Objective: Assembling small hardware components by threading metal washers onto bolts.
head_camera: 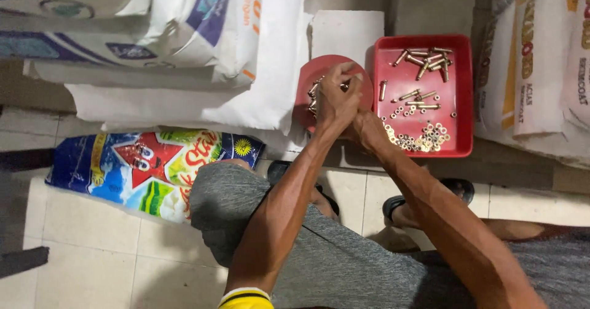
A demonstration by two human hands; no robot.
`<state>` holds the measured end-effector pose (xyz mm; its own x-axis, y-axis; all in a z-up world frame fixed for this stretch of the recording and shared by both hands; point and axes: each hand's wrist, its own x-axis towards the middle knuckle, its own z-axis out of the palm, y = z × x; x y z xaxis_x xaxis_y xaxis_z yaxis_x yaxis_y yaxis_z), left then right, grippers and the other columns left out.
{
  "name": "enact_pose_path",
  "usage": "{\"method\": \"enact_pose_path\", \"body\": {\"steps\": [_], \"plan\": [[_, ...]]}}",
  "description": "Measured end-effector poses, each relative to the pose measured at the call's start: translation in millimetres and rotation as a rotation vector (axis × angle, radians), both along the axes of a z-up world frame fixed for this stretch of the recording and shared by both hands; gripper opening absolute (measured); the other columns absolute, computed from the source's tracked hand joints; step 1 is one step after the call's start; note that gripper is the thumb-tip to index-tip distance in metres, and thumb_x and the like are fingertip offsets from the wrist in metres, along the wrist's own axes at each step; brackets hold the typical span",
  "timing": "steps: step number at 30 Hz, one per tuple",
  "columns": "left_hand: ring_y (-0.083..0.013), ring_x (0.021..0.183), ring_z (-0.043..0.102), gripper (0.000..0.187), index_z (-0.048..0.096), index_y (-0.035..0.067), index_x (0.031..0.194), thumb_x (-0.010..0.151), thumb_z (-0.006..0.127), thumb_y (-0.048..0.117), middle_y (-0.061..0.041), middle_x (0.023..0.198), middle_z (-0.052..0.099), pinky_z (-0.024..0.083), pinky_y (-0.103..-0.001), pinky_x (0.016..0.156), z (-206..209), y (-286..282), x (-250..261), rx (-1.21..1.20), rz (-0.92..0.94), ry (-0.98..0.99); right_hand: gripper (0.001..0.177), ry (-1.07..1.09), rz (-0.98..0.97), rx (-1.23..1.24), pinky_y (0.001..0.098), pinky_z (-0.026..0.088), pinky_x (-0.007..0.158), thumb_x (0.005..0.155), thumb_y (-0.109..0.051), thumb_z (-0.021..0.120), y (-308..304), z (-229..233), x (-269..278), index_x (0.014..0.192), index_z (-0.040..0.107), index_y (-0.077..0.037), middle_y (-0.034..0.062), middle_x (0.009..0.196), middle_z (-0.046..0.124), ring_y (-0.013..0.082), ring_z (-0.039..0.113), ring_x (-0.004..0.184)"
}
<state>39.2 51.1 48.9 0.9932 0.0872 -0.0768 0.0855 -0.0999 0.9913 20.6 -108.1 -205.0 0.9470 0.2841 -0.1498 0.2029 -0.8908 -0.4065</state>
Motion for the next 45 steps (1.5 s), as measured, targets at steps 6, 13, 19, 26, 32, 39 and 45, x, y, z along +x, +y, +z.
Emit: {"method": "enact_pose_path", "body": {"steps": [6, 13, 19, 26, 32, 39, 45], "plan": [[-0.0384, 0.098, 0.074, 0.032, 0.071, 0.01, 0.116, 0.088, 0.063, 0.023, -0.018, 0.097, 0.077, 0.058, -0.048, 0.086, -43, -14, 3, 0.329, -0.068, -0.001, 0.017, 0.112, -0.065, 0.496, 0.0449, 0.058, 0.071, 0.096, -0.014, 0.069, -25, 111, -1, 0.112, 0.07, -0.01, 0.0178, 0.098, 0.071, 0.0392, 0.072, 0.089], [-0.0253, 0.089, 0.077, 0.024, 0.08, 0.022, 0.107, 0.086, 0.068, 0.021, -0.008, 0.095, 0.08, 0.062, -0.037, 0.078, -100, -65, -3, 0.222, -0.39, 0.119, 0.012, 0.191, -0.19, 0.597, 0.0356, 0.057, 0.061, 0.097, -0.002, 0.071, -86, 247, -12, 0.108, 0.069, -0.002, 0.0151, 0.09, 0.068, 0.0234, 0.069, 0.068], [-0.0273, 0.076, 0.076, 0.031, 0.075, 0.015, 0.119, 0.087, 0.072, 0.015, -0.014, 0.081, 0.075, 0.061, -0.04, 0.064, -59, -76, -32, 0.168, -0.56, 0.139, 0.014, 0.239, -0.406, 0.737, 0.0318, 0.055, 0.06, 0.093, -0.003, 0.075, -94, 268, -32, 0.105, 0.07, -0.001, 0.0161, 0.074, 0.071, 0.0199, 0.066, 0.061], [-0.0128, 0.057, 0.067, 0.029, 0.063, 0.0, 0.12, 0.092, 0.062, 0.009, -0.012, 0.07, 0.066, 0.06, -0.023, 0.054, -45, -66, -26, -0.349, -0.472, 0.395, 0.012, -0.003, -0.415, 0.553, 0.0426, 0.056, 0.065, 0.097, -0.01, 0.073, -135, 150, -61, 0.108, 0.075, -0.007, 0.0161, 0.085, 0.074, 0.0318, 0.072, 0.076], [-0.0191, 0.061, 0.072, 0.026, 0.061, 0.001, 0.12, 0.098, 0.064, 0.013, -0.021, 0.079, 0.071, 0.065, -0.029, 0.054, -53, -61, -28, -0.136, -0.512, 0.347, 0.017, 0.021, -0.231, 0.134, 0.0535, 0.061, 0.081, 0.091, -0.019, 0.07, -118, 103, -64, 0.107, 0.076, -0.021, 0.0098, 0.103, 0.074, 0.0382, 0.071, 0.096], [-0.0276, 0.059, 0.074, 0.029, 0.062, -0.004, 0.116, 0.097, 0.068, 0.016, -0.027, 0.077, 0.071, 0.065, -0.037, 0.052, -53, -54, -26, -0.179, -0.473, 0.329, 0.015, 0.061, -0.201, -0.019, 0.0554, 0.061, 0.08, 0.088, -0.023, 0.072, -114, 100, -56, 0.101, 0.075, -0.017, 0.0131, 0.098, 0.071, 0.0421, 0.072, 0.091], [-0.0231, 0.053, 0.07, 0.028, 0.056, -0.004, 0.116, 0.092, 0.068, 0.004, -0.021, 0.069, 0.066, 0.063, -0.031, 0.047, -85, -50, -24, -0.248, -0.462, 0.364, 0.03, 0.176, -0.19, 0.056, 0.0608, 0.057, 0.089, 0.085, -0.023, 0.073, -116, 94, -56, 0.113, 0.068, -0.015, 0.0202, 0.111, 0.069, 0.05, 0.069, 0.103]]}}
